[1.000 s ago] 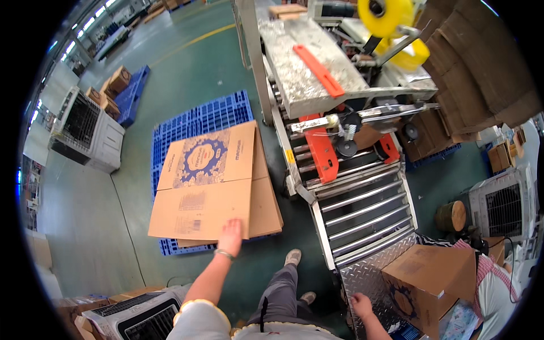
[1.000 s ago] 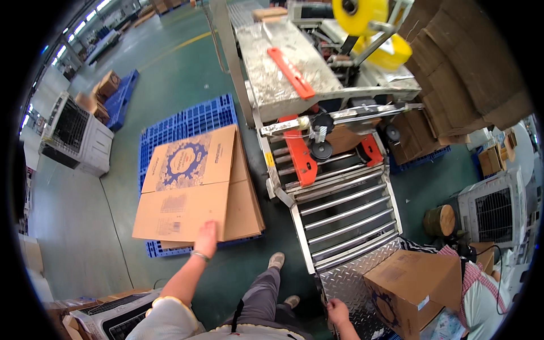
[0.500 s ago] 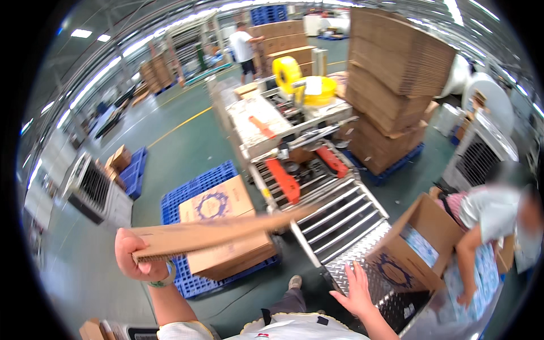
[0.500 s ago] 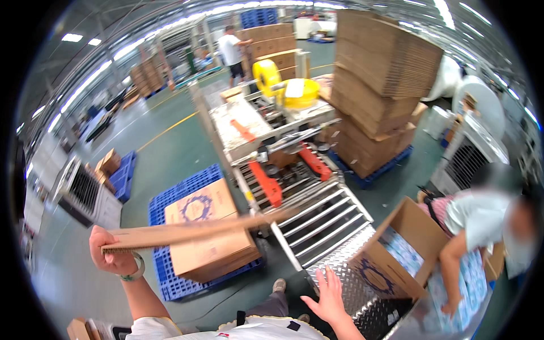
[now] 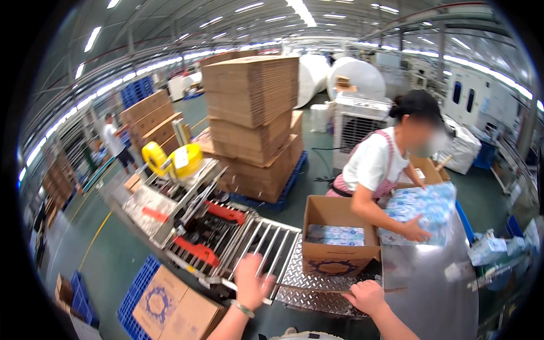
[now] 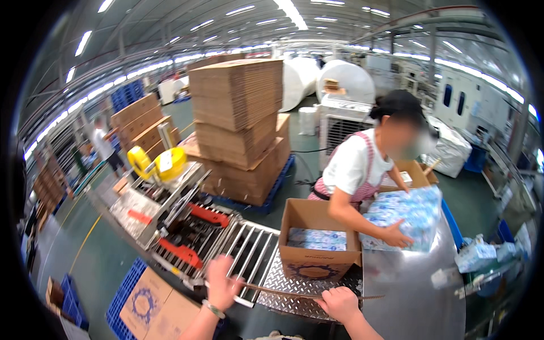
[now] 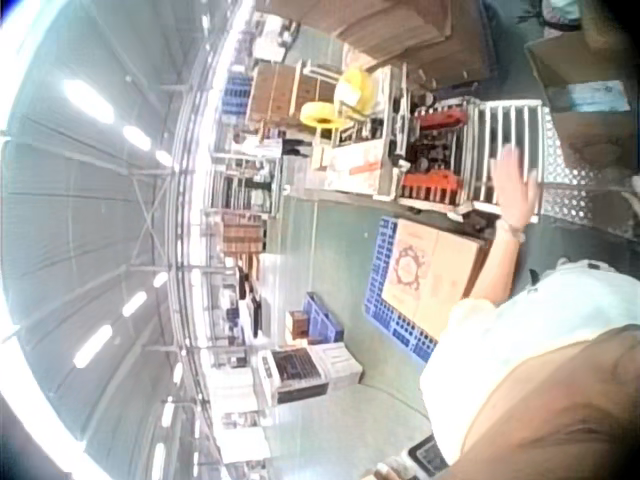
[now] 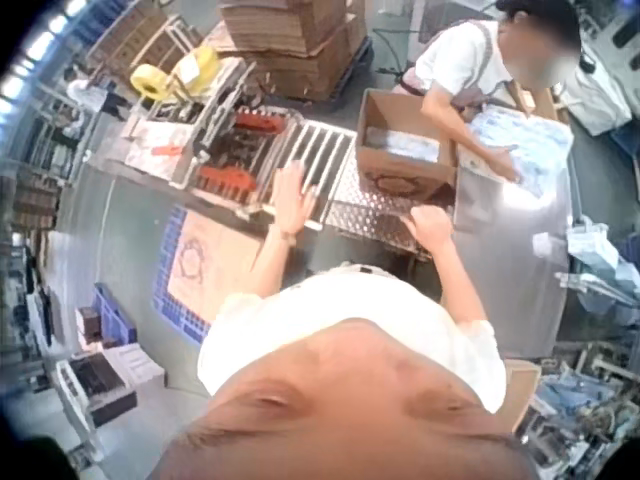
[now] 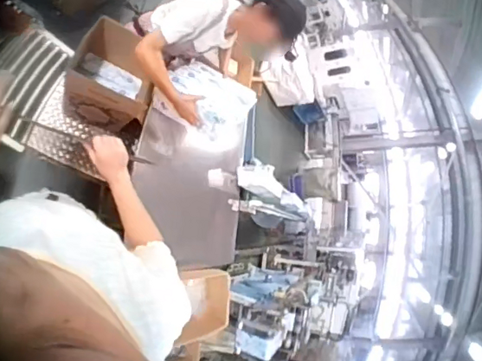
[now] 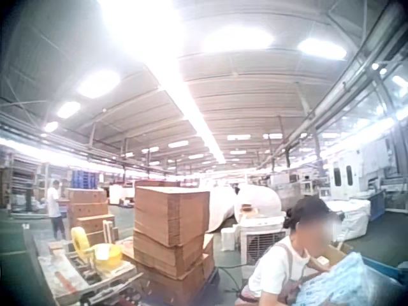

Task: The person packs multiple units of tissue boxes into larger cardboard shipping boxes, moves the filled boxes onto a conveyor or staging area, and retrieves fresh cardboard boxes for packing.

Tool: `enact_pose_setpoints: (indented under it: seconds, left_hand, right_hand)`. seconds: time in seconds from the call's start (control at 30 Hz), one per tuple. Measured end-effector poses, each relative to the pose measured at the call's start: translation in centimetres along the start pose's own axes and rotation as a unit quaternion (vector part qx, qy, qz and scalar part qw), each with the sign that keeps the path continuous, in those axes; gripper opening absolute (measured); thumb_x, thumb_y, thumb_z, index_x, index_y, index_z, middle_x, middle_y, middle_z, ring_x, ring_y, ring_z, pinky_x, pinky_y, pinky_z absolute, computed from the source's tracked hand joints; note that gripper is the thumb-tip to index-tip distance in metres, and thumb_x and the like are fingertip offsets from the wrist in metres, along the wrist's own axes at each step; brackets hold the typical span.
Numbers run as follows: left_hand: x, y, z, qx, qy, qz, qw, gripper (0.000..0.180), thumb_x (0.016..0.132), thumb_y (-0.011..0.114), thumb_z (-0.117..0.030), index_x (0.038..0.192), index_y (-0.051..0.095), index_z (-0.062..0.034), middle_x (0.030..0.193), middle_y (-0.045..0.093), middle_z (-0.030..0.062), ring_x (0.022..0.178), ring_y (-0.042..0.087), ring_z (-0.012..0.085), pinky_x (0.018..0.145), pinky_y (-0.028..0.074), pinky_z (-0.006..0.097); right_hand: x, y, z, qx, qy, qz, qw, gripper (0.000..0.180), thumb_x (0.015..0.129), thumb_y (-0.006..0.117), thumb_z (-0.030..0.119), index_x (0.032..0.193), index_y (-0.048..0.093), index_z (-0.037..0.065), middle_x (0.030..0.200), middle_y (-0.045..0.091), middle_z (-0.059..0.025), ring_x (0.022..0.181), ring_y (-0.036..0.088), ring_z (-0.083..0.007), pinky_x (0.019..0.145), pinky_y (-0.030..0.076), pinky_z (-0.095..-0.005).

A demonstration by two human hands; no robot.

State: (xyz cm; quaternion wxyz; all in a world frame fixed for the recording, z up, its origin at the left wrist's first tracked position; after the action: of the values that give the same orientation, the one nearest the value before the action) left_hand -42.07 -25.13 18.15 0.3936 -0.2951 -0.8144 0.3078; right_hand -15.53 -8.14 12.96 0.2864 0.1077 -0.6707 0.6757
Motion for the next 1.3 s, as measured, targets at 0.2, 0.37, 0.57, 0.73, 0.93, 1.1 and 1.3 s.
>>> enact_pose_setpoints:
  seconds: [0.2,0.37,0.57,0.73,0.93,1.1,1.3]
  left_hand:
    - [4.4,9.2,-0.4,0.07,0.2,0.159,0.964,0.048,0.101,0.051,-0.048,0.111,0.069,-0.0049,0.093,0.072,0.0118,0.094,0.068,0.0307,0.091,0.046,0.045]
    - [7.2,12.7,2.1,0.218,0.094,0.36,0.902,0.08,0.097,0.035,-0.073,0.134,0.056,-0.006,0.098,0.073,0.0181,0.089,0.071,0.0354,0.091,0.048,0.05]
    - [8.9,13.9,3.4,0.258,0.062,0.363,0.893,0.046,0.1,0.056,-0.041,0.12,0.048,-0.0001,0.095,0.073,0.024,0.09,0.072,0.0399,0.074,0.056,0.05]
    - [8.0,11.5,5.8,0.154,-0.064,0.278,0.946,0.039,0.101,0.056,-0.035,0.106,0.06,0.0031,0.097,0.071,0.0268,0.095,0.068,0.0451,0.083,0.054,0.053]
    - [0.2,20.6,-8.8,0.106,0.012,0.334,0.937,0.047,0.101,0.054,-0.041,0.101,0.06,0.0064,0.085,0.071,0.0288,0.083,0.071,0.0463,0.076,0.058,0.052]
    - [-9.6,24.4,-13.6,0.119,0.38,0.408,0.821,0.056,0.1,0.051,-0.056,0.134,0.06,-0.0129,0.123,0.068,0.0175,0.118,0.062,0.0351,0.099,0.048,0.05]
    - [-18.7,26.9,-4.8,0.291,0.413,0.403,0.763,0.1,0.081,0.069,-0.061,0.161,0.029,-0.0162,0.166,0.026,0.015,0.155,0.02,0.0305,0.121,0.014,0.063]
  right_hand:
    - [0.0,0.7,-1.0,-0.162,0.165,0.007,0.973,0.059,0.081,0.078,0.035,0.134,0.062,0.016,0.134,0.06,-0.0102,0.132,0.05,-0.0263,0.113,0.025,-0.065]
    - [-3.9,1.9,1.7,-0.136,0.187,-0.038,0.972,0.034,0.08,0.065,0.016,0.112,0.071,0.024,0.142,0.059,-0.0039,0.139,0.043,-0.029,0.117,0.007,-0.0667]
    - [-4.8,-0.7,1.2,0.022,0.152,-0.096,0.984,0.013,0.068,0.063,0.004,0.07,0.063,0.017,0.095,0.069,0.0083,0.115,0.057,-0.0213,0.118,0.011,-0.0612]
    - [-5.9,-6.7,-3.1,0.139,0.036,0.107,0.984,0.009,0.071,0.068,0.006,0.074,0.065,0.014,0.086,0.063,0.0046,0.111,0.058,-0.0193,0.117,0.019,-0.0711]
    - [-8.5,-1.4,1.1,0.106,-0.133,0.396,0.902,0.013,0.083,0.059,0.012,0.078,0.07,0.008,0.074,0.063,-0.0034,0.098,0.06,-0.0242,0.113,0.019,-0.0789]
    - [-20.7,13.8,-4.5,0.065,-0.034,0.636,0.768,0.034,0.082,0.065,0.021,0.112,0.071,0.006,0.113,0.067,-0.0121,0.132,0.05,-0.028,0.114,0.016,-0.078]
    - [-4.6,3.4,1.8,0.103,-0.214,0.267,0.934,0.085,0.077,0.073,0.028,0.154,0.041,0.011,0.165,0.026,-0.0153,0.157,0.016,-0.0296,0.121,0.016,-0.0664]
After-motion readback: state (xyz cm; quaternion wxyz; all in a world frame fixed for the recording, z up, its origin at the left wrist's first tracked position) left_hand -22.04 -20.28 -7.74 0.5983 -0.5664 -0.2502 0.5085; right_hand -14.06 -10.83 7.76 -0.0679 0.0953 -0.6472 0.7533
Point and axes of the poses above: each hand's wrist, its own x-axis towards the middle knuckle, its own y-axis out of the palm, z = x × y, the point moved 10 cm from there along x, towards the middle knuckle
